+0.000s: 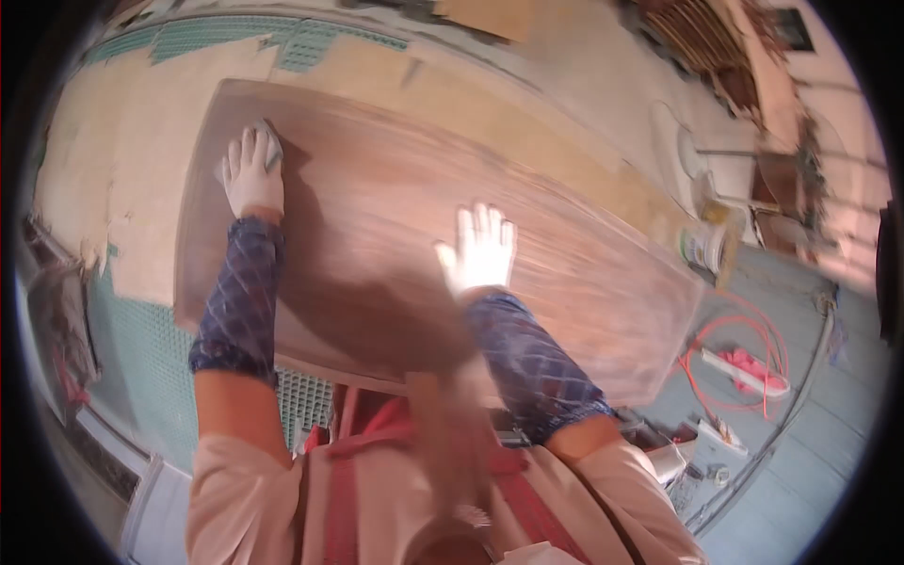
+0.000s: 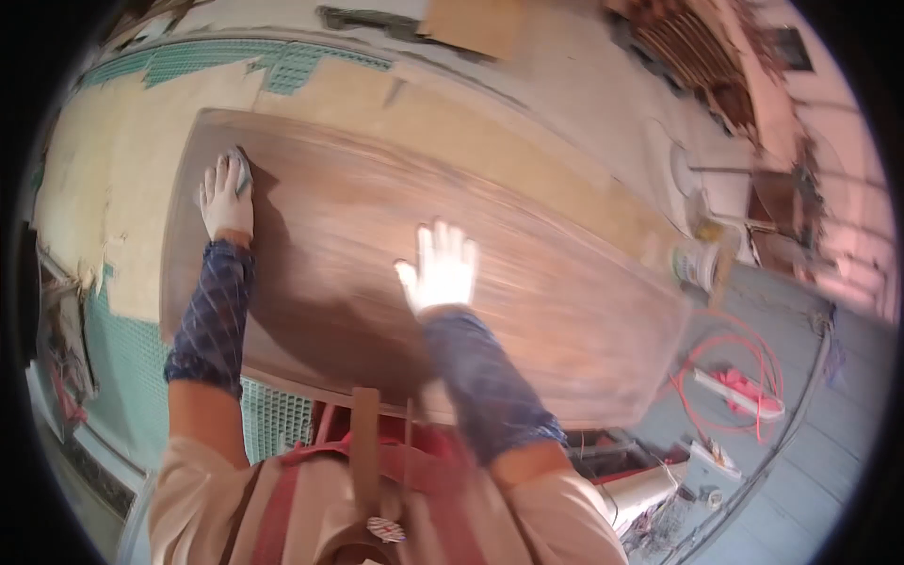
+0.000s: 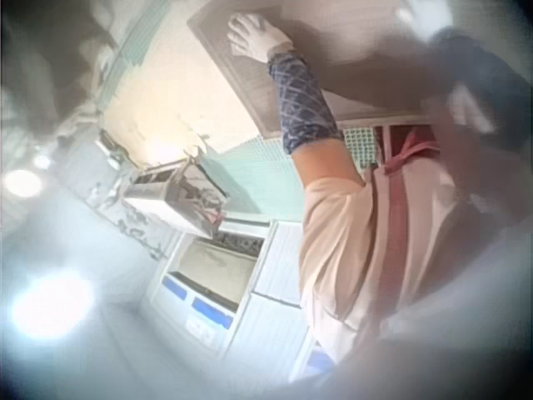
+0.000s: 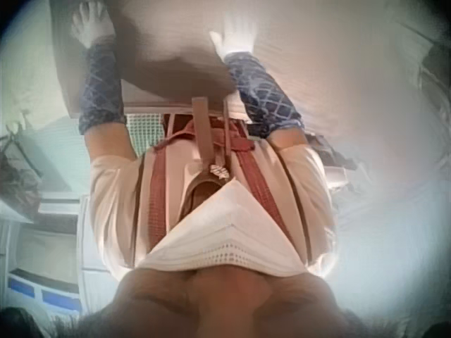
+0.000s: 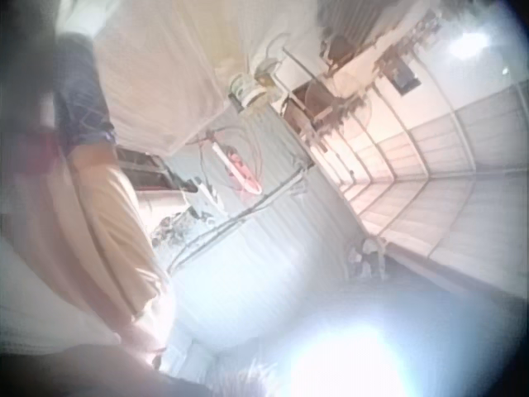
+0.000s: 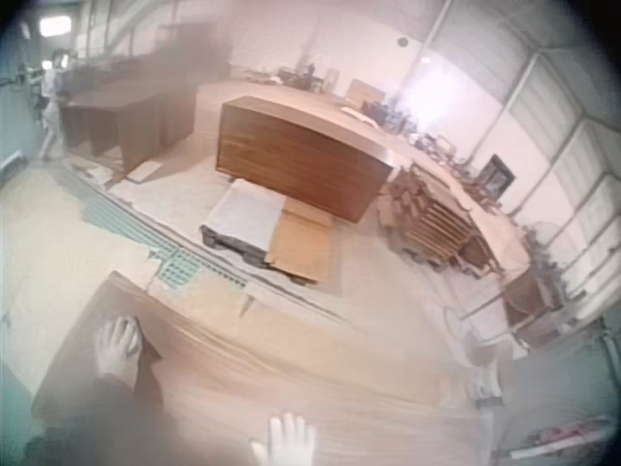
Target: The person traces along the wooden board with a thin tool, then sands the wooden board and the surfaces of a wooden shelf unit using a sanding block.
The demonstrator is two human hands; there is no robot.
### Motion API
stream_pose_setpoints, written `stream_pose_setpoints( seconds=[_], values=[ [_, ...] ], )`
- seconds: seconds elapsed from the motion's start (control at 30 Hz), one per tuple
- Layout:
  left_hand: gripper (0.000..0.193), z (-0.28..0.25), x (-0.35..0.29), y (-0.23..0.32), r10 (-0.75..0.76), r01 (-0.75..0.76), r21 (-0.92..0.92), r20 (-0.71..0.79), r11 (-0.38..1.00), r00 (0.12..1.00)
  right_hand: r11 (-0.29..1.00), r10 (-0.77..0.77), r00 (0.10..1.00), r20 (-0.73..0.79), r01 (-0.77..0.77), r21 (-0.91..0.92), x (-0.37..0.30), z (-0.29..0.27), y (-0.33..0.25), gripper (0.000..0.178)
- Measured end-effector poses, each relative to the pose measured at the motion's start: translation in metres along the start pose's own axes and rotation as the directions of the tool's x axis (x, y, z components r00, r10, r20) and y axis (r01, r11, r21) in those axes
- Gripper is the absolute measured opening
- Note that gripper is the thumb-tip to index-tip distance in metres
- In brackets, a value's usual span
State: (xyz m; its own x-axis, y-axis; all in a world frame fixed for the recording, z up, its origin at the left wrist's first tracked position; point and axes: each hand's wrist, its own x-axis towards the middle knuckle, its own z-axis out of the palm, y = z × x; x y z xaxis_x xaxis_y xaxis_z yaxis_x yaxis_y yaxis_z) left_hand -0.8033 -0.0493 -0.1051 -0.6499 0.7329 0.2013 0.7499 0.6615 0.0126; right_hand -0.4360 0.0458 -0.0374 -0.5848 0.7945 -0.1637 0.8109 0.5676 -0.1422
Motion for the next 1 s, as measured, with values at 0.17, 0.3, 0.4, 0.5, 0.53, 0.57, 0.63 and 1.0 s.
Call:
stream_pose_setpoints(
  seconds=[0.17,0.3,0.4,0.5,0.53,0.57,0.63,1.0],
  values=[
    [0.056,-0.083,-0.127,0.149,0.520,-0.464,-0.299,0.144,0.834,0.842,0.993,-0.040,0.990,-0.138,0.055,0.108,-0.008,0.020,0.005,0.069],
    [0.053,-0.107,-0.184,0.134,0.563,-0.440,-0.414,0.244,0.797,0.790,0.982,-0.101,0.988,-0.119,0.118,0.146,-0.048,0.024,0.040,0.068],
    [0.048,-0.079,-0.221,0.039,0.373,-0.341,-0.180,0.198,0.923,0.906,0.963,-0.208,0.978,-0.009,0.207,0.171,-0.128,0.020,0.069,0.066],
    [0.052,-0.034,-0.263,-0.053,0.209,-0.229,0.159,0.136,0.960,0.968,0.950,-0.139,0.986,0.093,0.106,0.293,-0.220,0.002,0.126,0.062],
    [0.054,-0.038,-0.261,-0.037,0.074,-0.094,0.131,0.147,0.987,0.986,0.978,-0.046,0.999,-0.009,0.047,0.201,-0.260,0.009,0.152,0.060],
    [0.054,-0.037,-0.264,-0.013,0.027,-0.053,0.154,0.169,0.987,0.985,0.962,0.073,0.986,0.147,-0.109,0.252,-0.285,-0.008,0.179,0.059],
    [0.053,-0.056,-0.269,0.074,0.112,-0.140,0.255,0.123,0.957,0.986,0.942,0.331,0.942,-0.047,-0.328,0.075,-0.365,0.029,0.227,0.066],
    [0.059,-0.111,-0.361,0.342,0.645,-0.585,-0.292,0.188,0.757,0.740,-0.949,0.272,0.312,0.910,-0.068,0.307,-0.426,0.131,0.327,0.087]
  ],
)
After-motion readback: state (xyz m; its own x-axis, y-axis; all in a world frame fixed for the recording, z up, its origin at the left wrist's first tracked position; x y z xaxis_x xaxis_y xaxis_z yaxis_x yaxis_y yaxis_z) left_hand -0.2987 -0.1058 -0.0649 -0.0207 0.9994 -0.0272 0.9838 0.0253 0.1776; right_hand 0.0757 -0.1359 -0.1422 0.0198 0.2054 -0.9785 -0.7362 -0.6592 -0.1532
